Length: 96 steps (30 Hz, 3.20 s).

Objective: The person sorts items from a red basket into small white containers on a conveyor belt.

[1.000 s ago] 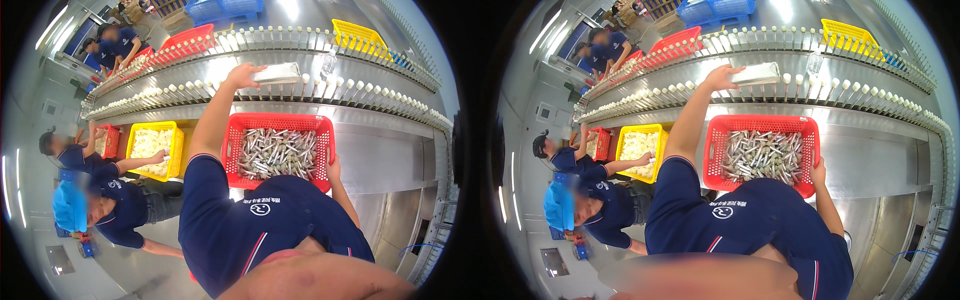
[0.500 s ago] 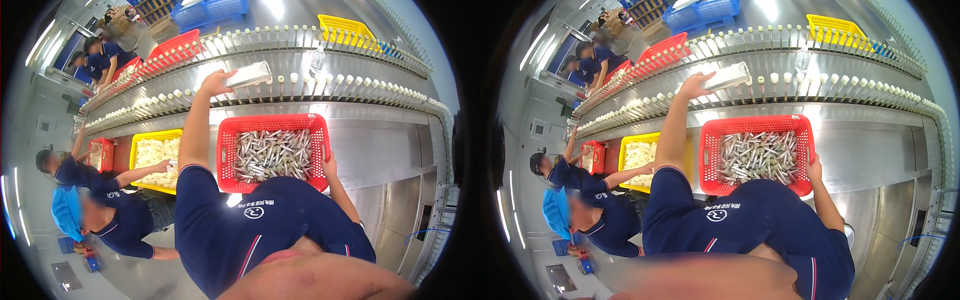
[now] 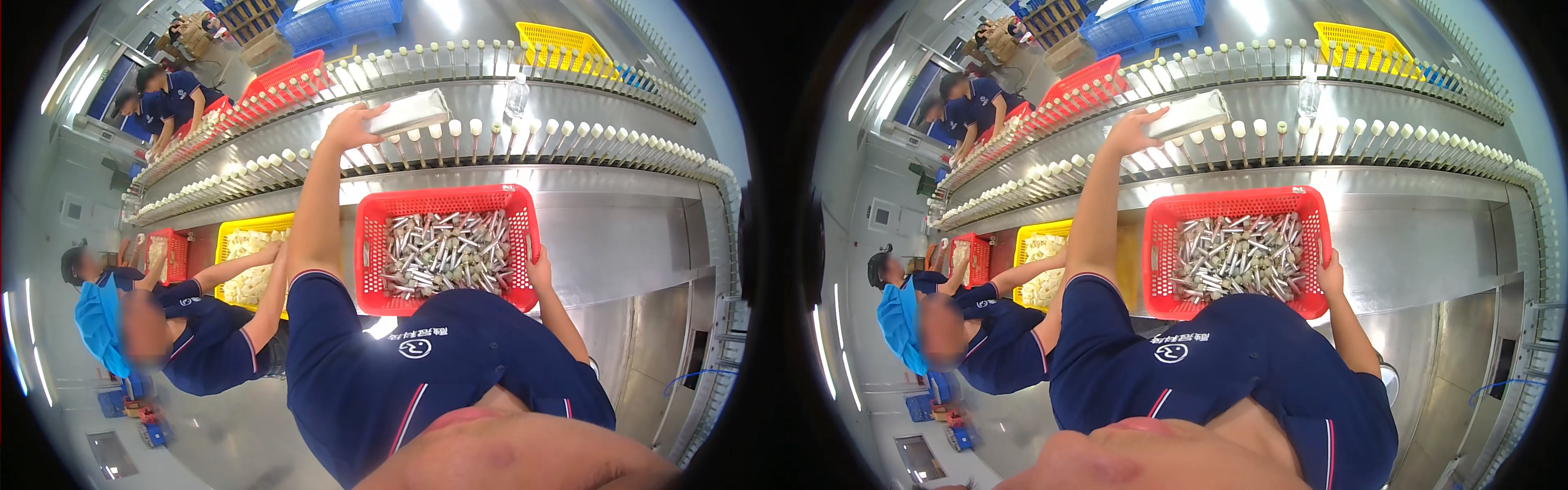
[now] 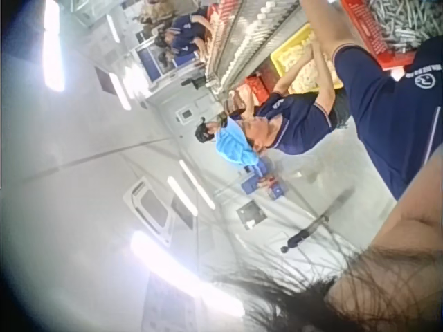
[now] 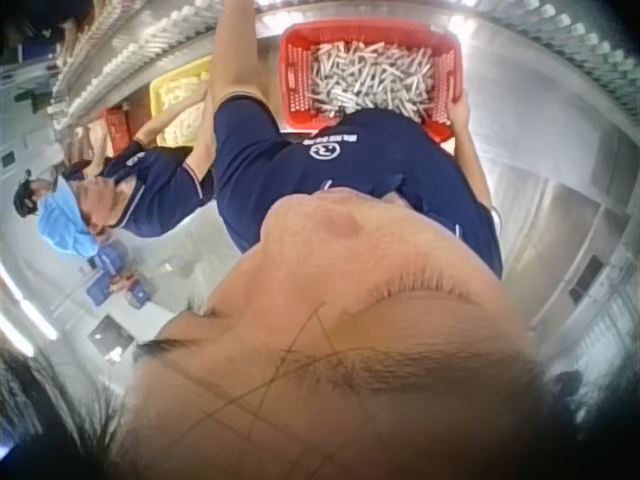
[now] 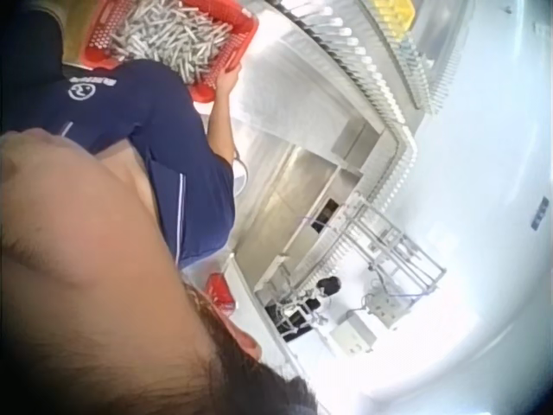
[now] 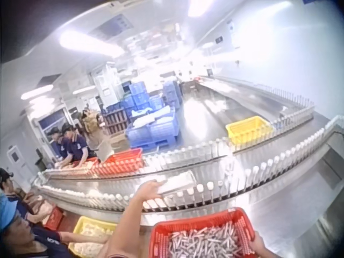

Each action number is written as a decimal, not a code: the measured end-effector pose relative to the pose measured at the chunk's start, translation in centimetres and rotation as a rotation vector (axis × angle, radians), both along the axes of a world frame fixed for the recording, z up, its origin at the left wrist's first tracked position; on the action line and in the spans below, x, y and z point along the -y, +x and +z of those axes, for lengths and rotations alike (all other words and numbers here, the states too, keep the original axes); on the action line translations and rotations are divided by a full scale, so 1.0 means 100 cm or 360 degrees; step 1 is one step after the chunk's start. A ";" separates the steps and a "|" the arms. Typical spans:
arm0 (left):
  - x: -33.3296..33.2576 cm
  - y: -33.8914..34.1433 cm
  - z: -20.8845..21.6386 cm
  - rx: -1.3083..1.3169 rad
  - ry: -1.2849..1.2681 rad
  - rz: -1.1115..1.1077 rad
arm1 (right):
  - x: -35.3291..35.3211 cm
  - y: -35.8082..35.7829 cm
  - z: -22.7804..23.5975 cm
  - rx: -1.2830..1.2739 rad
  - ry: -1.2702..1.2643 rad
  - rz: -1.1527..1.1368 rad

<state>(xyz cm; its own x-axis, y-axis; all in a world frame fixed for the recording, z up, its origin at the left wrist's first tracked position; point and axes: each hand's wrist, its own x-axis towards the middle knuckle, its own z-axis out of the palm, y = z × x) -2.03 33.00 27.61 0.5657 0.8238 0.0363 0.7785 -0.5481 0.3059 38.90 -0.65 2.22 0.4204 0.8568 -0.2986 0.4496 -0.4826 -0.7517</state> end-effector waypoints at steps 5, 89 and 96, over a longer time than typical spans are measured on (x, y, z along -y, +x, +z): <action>0.004 -0.003 -0.025 -0.0142 0.0020 -0.0072 | 0.001 0.001 -0.006 0.0024 0.0037 0.0024; 0.305 0.053 -0.281 0.0130 -0.0628 0.0220 | -0.291 0.069 0.166 0.0956 0.0625 0.1472; 0.329 -0.008 -0.256 0.0452 -0.0179 0.0668 | -0.283 0.072 0.202 0.1029 0.0548 0.1408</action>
<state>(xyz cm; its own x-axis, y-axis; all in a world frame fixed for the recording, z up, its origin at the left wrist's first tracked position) -2.87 0.12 2.04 0.1664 0.9853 0.0384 0.8019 -0.1579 0.5763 46.08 27.69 22.43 -0.3801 0.9229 0.0615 0.8786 0.3810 -0.2879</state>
